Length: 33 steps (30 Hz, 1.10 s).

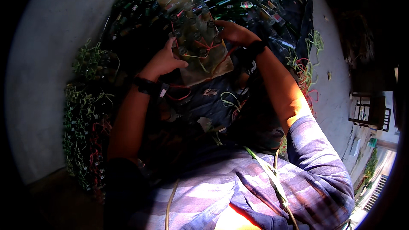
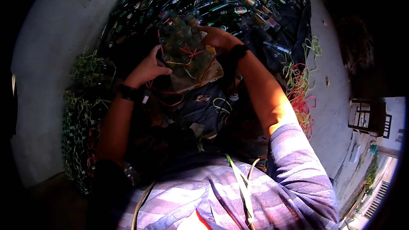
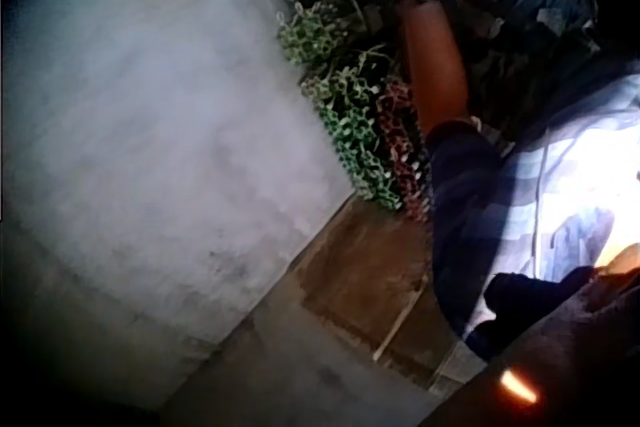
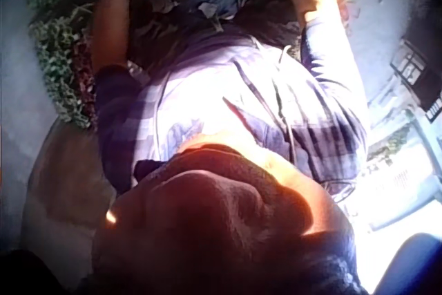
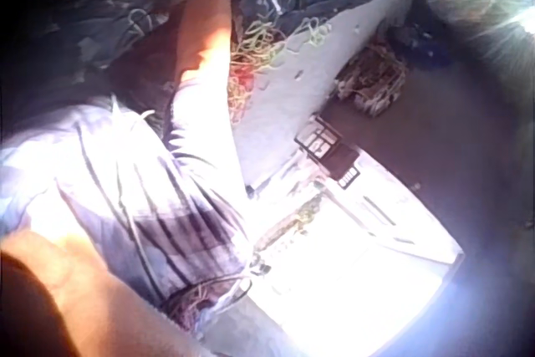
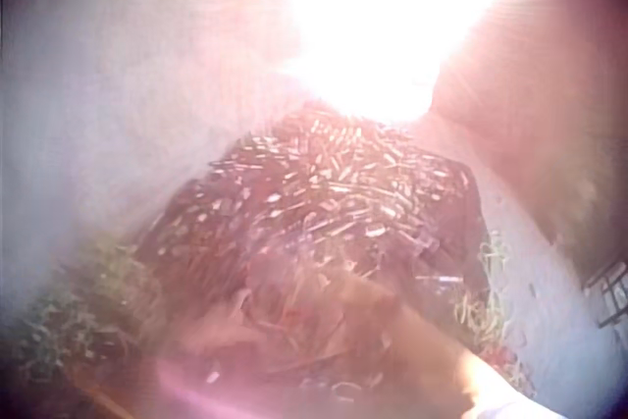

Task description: The person sits on the floor and ties red wires around a bundle of green plastic bottles arranged on a wooden board. They repeatedly wrap and knot the wires to secure the bottles together.

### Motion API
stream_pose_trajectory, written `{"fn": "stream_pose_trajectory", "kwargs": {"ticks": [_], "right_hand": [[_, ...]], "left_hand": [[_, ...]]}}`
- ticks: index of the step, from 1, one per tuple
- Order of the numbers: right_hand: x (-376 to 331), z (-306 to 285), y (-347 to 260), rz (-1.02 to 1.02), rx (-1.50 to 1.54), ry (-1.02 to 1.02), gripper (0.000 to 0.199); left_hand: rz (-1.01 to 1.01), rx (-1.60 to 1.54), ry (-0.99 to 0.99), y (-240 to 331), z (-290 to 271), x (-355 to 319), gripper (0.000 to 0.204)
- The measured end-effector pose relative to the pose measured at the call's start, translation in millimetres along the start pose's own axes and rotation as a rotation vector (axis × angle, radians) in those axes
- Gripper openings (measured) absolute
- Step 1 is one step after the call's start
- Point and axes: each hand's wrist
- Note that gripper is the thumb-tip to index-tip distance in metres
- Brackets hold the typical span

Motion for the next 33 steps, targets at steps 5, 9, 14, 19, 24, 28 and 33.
{"fn": "stream_pose_trajectory", "kwargs": {"ticks": [5,9,14,19,24,28,33], "right_hand": [[-12.6,-0.4,-30.6,0.185,0.088,-0.025,0.069],[6.3,-4.8,26.4,0.195,0.2,-0.022,0.072],[32.9,-8.0,93.6,-0.528,0.006,-0.144,0.072],[42.5,-8.3,110.0,0.019,0.353,-0.212,0.07],[25.8,-1.8,65.9,0.038,0.4,-0.225,0.072],[4.6,10.2,37.9,0.12,0.243,-0.078,0.077],[-35.7,49.4,9.7,0.033,0.224,0.065,0.065]], "left_hand": [[0.201,0.187,0.348,-12.1,24.7,16.0,0.106],[0.071,0.144,0.28,-4.0,32.1,22.1,0.113],[0.075,-0.005,0.34,-12.0,42.7,27.0,0.101],[0.004,-0.143,0.212,4.5,40.1,17.1,0.1],[0.003,-0.174,0.195,3.8,28.1,13.0,0.096],[0.001,-0.153,0.203,2.4,15.5,18.6,0.093],[-0.044,-0.069,0.348,-2.5,-2.1,27.2,0.079]]}}
Point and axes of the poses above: each hand's wrist, its own x-axis towards the middle knuckle, its own z-axis out of the palm, y = z × x, and after that the axes turned 8 degrees about -z, right-handed
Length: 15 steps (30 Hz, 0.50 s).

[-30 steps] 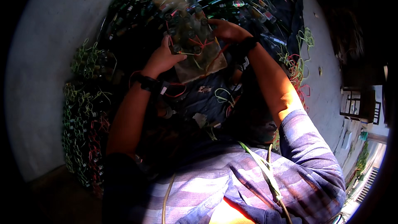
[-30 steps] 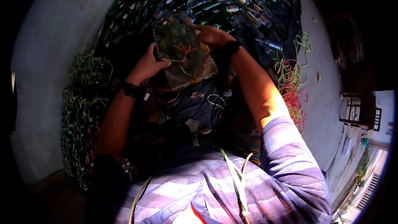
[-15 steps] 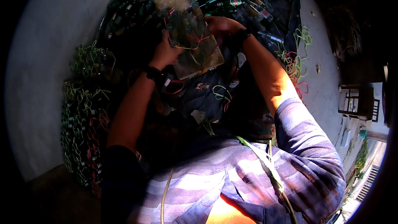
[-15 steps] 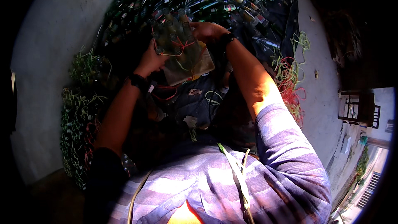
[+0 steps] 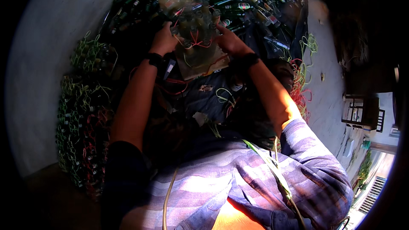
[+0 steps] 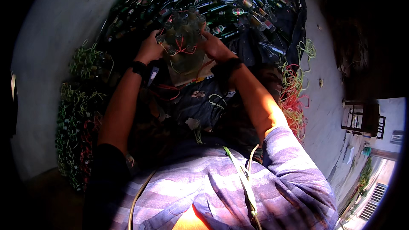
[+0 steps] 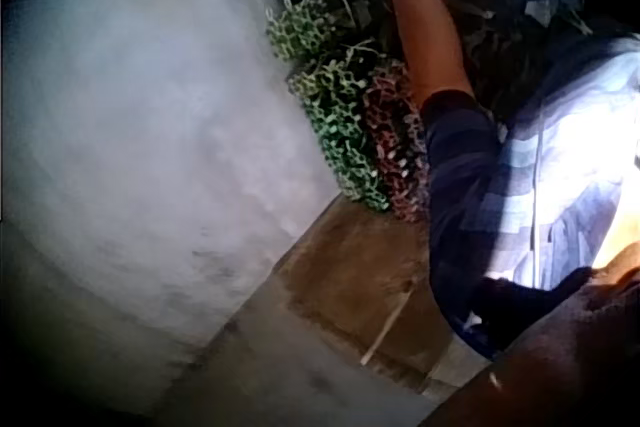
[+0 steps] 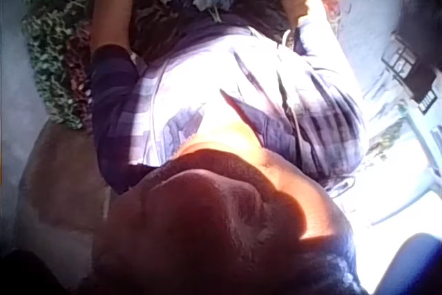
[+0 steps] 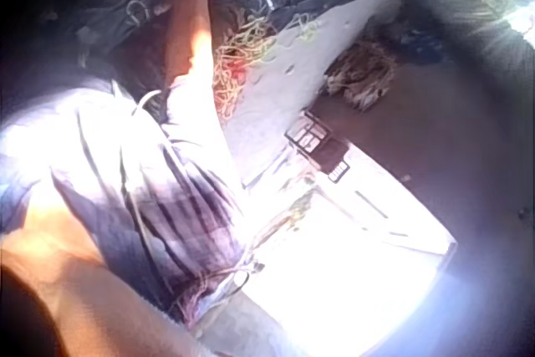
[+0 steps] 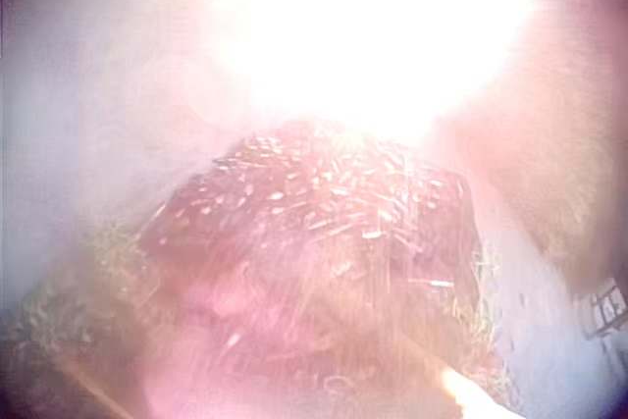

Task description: The person sits on the floor and ties red wires around a bundle of green plastic bottles arranged on a wooden board. They repeatedly wrap and knot the wires to secure the bottles together.

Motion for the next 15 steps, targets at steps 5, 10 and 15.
{"fn": "stream_pose_trajectory", "kwargs": {"ticks": [5,10,15], "right_hand": [[-32.1,66.8,32.2,-0.138,0.34,0.345,0.066],[-30.4,96.2,21.4,-0.151,0.423,0.504,0.065],[-20.4,98.9,33.7,-0.131,0.088,0.547,0.065]], "left_hand": [[0.353,0.113,0.15,-0.8,3.0,25.3,0.056],[0.462,0.116,0.137,-6.4,10.4,47.9,0.05],[0.448,0.349,0.279,-11.4,-5.5,49.5,0.03]]}}
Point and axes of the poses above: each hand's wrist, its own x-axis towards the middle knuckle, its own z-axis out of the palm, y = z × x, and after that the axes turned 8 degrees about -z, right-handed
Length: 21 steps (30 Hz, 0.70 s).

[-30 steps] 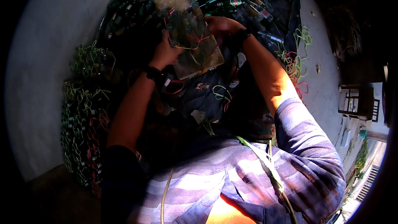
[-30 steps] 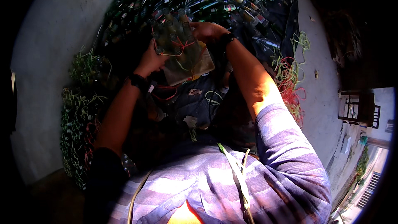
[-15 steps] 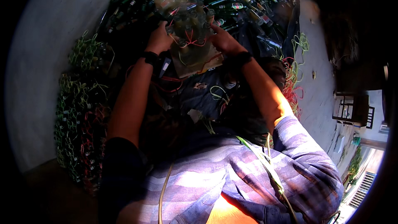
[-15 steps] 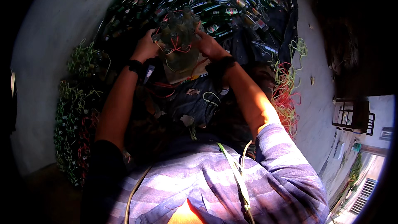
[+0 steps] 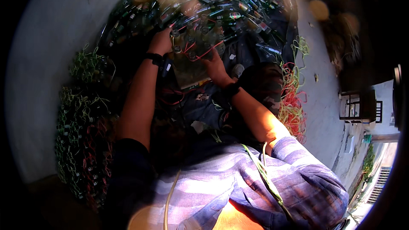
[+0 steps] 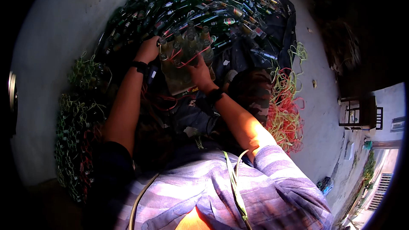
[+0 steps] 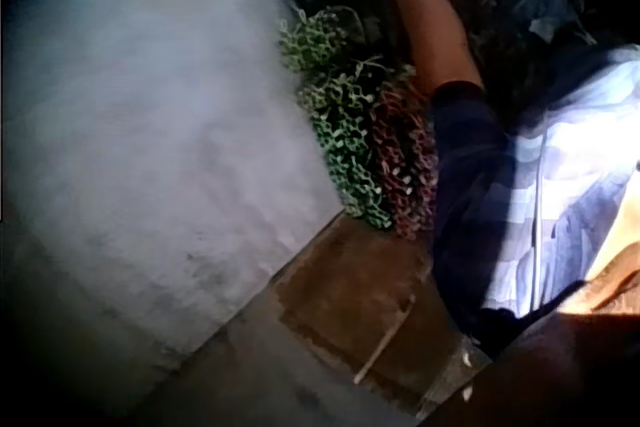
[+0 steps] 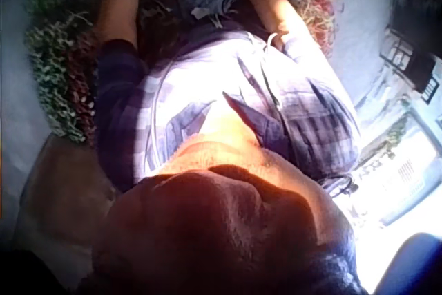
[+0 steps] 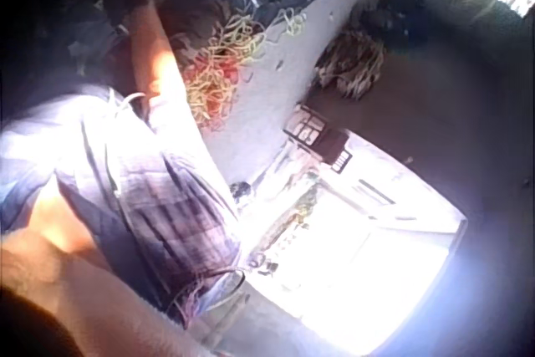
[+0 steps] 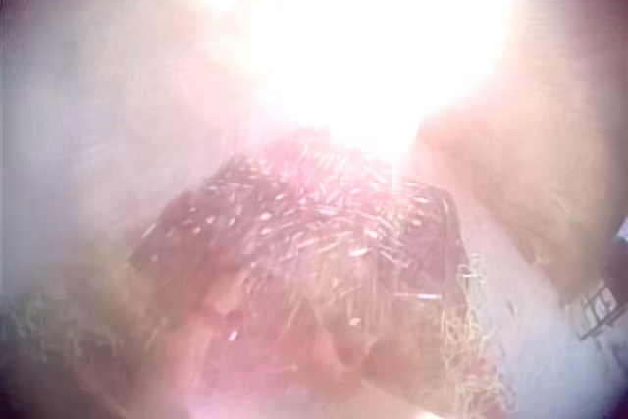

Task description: The person sits on the floor and ties red wires around a bundle of green plastic bottles arranged on a wooden board. They repeatedly wrap and knot the wires to secure the bottles together.

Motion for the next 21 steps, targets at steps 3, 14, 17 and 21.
{"fn": "stream_pose_trajectory", "kwargs": {"ticks": [3,14,17,21], "right_hand": [[-1.1,-11.8,20.8,-0.056,0.015,0.016,0.065],[4.9,-28.7,-19.7,0.084,-0.153,-0.137,0.063],[-3.0,-20.5,-18.4,0.057,-0.171,-0.019,0.062],[-2.0,-18.8,-21.3,0.029,-0.225,0.013,0.055]], "left_hand": [[0.062,0.122,0.135,55.0,-40.2,-30.0,0.023],[0.551,0.137,-0.038,101.6,5.0,-94.9,0.021],[0.555,0.053,-0.002,103.1,8.3,-89.1,0.012],[0.473,0.066,-0.024,106.6,4.8,-91.6,0.013]]}}
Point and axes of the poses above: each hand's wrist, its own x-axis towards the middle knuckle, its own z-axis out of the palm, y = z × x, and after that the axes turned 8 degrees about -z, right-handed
